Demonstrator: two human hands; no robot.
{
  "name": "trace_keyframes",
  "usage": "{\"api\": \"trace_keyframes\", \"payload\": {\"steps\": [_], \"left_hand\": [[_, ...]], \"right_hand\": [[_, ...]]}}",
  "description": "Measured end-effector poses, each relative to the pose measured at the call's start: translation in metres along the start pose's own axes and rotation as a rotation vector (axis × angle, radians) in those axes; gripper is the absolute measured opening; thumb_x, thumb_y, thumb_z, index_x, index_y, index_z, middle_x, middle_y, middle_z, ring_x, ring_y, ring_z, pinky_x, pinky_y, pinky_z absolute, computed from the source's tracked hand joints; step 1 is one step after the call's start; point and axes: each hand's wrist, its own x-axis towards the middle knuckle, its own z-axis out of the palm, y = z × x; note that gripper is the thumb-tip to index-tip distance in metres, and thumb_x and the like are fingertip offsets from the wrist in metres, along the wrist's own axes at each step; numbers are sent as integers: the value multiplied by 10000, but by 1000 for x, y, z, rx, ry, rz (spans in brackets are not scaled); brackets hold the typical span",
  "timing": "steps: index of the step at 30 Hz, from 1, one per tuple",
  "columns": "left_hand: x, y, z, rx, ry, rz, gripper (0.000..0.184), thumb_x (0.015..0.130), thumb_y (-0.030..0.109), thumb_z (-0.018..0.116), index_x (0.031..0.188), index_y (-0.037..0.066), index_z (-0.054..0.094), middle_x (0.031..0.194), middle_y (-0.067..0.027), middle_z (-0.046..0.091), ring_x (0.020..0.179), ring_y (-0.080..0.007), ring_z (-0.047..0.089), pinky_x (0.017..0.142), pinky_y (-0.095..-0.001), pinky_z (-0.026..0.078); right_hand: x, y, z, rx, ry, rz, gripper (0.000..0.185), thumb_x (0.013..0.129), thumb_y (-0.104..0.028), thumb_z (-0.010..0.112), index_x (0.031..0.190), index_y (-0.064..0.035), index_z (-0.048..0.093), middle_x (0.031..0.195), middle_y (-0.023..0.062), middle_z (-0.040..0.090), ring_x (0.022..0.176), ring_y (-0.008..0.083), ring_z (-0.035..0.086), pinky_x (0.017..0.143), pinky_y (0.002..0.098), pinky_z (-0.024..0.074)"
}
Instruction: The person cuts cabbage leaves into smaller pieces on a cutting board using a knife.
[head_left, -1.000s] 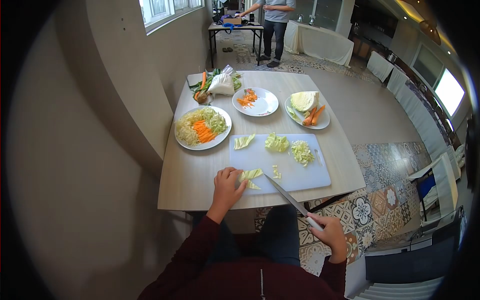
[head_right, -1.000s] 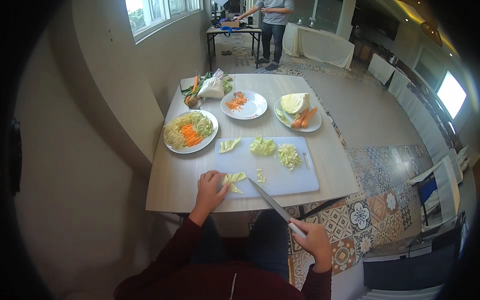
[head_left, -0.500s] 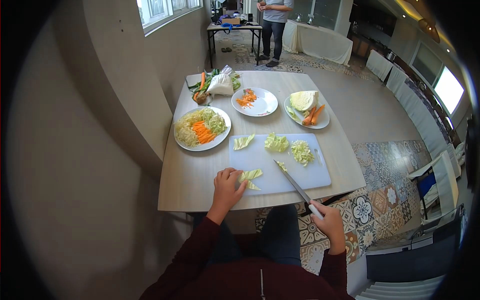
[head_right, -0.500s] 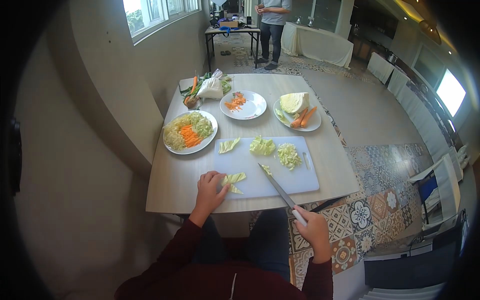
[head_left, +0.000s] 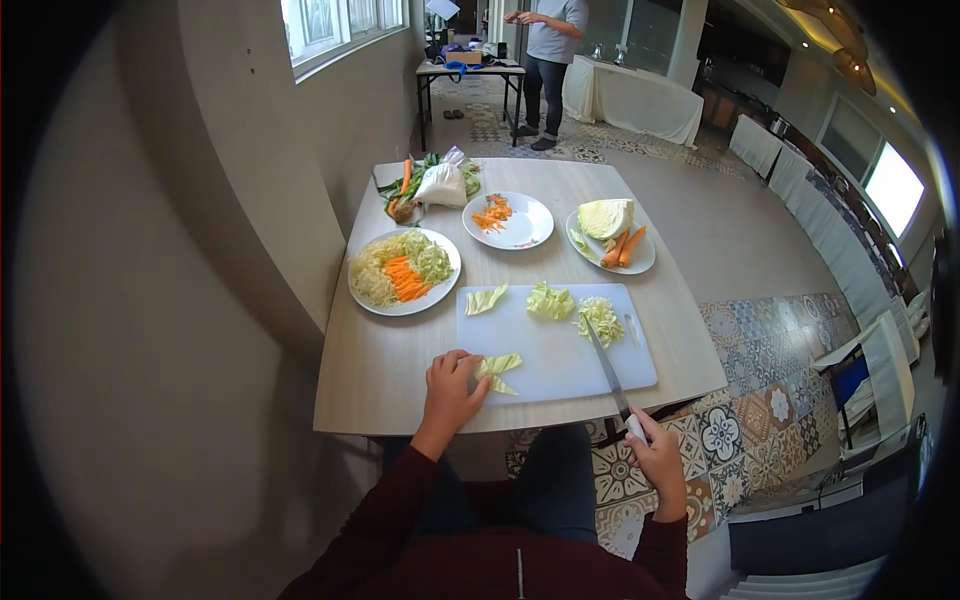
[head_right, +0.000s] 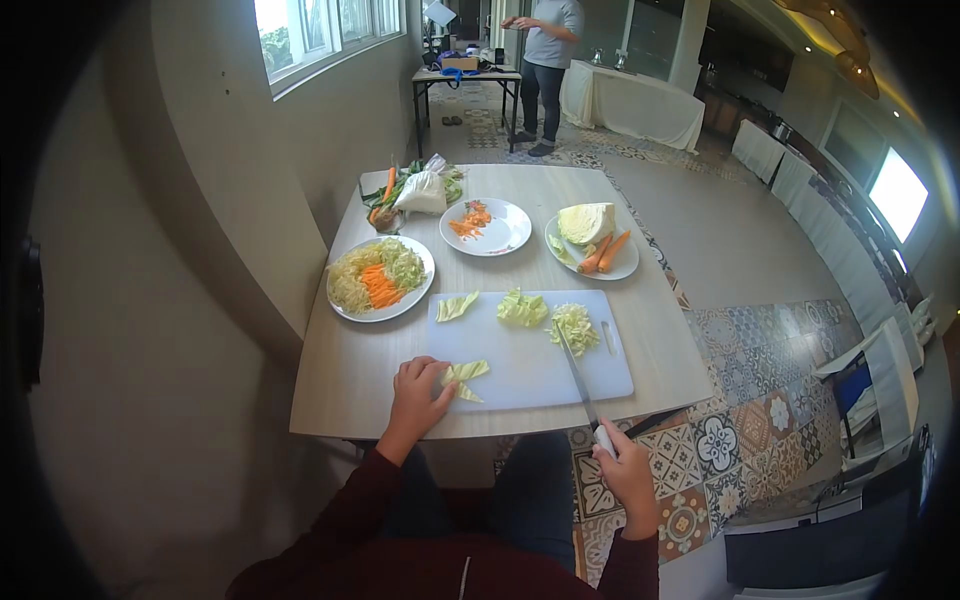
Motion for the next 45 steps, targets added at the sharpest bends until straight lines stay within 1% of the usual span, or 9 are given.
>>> {"api": "trace_keyframes", "payload": {"steps": [12, 15, 19, 20, 26, 32, 35, 40, 45], "left_hand": [[4, 9, 2, 21, 55, 18, 301, 810, 217, 758, 1079, 89, 719, 1092, -76, 615, 1092, -291, 546, 966, -441, 397], [7, 14, 7, -11, -76, -37, 274, 792, 172, 747, 1056, 101, 729, 1029, -73, 635, 1053, -269, 569, 983, -443, 384], [25, 31, 9, -328, -111, -97, 265, 849, 92, 706, 1110, 43, 715, 958, -107, 668, 841, -269, 640, 802, -393, 512], [30, 36, 10, -353, -37, 2, 261, 889, 63, 666, 1144, 15, 693, 895, -123, 669, 729, -239, 649, 688, -364, 538], [55, 57, 24, -602, -148, -242, 385, 971, 89, 599, 1348, 43, 538, 792, -109, 647, 632, -131, 658, 600, -301, 559], [52, 51, 41, -773, -318, -520, 351, 1043, 151, 459, 1369, 19, 452, 779, -151, 668, 549, -206, 684, 509, -321, 568], [52, 48, 45, -916, -357, -650, 352, 1076, 193, 402, 1392, 41, 431, 764, -142, 663, 533, -215, 672, 503, -326, 576], [50, 50, 40, -972, -520, -661, 369, 1115, 259, 344, 1439, 89, 388, 889, -171, 671, 660, -230, 697, 619, -326, 596], [46, 55, 52, -1222, -482, -684, 325, 1126, 234, 332, 1421, 123, 412, 1056, -193, 654, 877, -240, 708, 783, -342, 606]], "right_hand": [[-10, 3, 14, -33, 34, -86, 475, 872, -80, 680, 1338, -10, 627, 706, 142, 679, 581, 136, 647, 571, 305, 511], [-9, 7, 15, -56, 43, -127, 482, 863, -90, 690, 1335, -16, 631, 722, 155, 687, 596, 148, 659, 587, 310, 517], [-15, 5, 14, -28, 44, -100, 489, 860, -101, 698, 1338, -26, 632, 768, 172, 705, 627, 165, 685, 611, 313, 529], [-16, 7, 14, -24, 50, -110, 490, 860, -99, 698, 1340, -25, 631, 771, 172, 705, 626, 165, 684, 611, 313, 529], [-23, -2, 11, 7, 31, -53, 495, 858, -106, 705, 1336, -6, 625, 786, 181, 708, 638, 173, 694, 617, 317, 535], [-20, 17, 17, -41, 20, -138, 491, 856, -109, 702, 1329, -3, 626, 998, 249, 729, 812, 286, 736, 752, 350, 552], [-21, 12, 18, -38, -1, -104, 487, 857, -105, 698, 1327, 0, 624, 1079, 274, 715, 886, 309, 744, 792, 353, 552], [-29, -10, 18, -46, -63, 8, 469, 868, -106, 682, 1322, -3, 625, 999, 261, 728, 802, 309, 749, 730, 357, 555], [-35, -5, 24, -124, 5, -189, 457, 879, -103, 672, 1323, -4, 626, 857, 225, 724, 657, 242, 718, 644, 353, 541]]}}
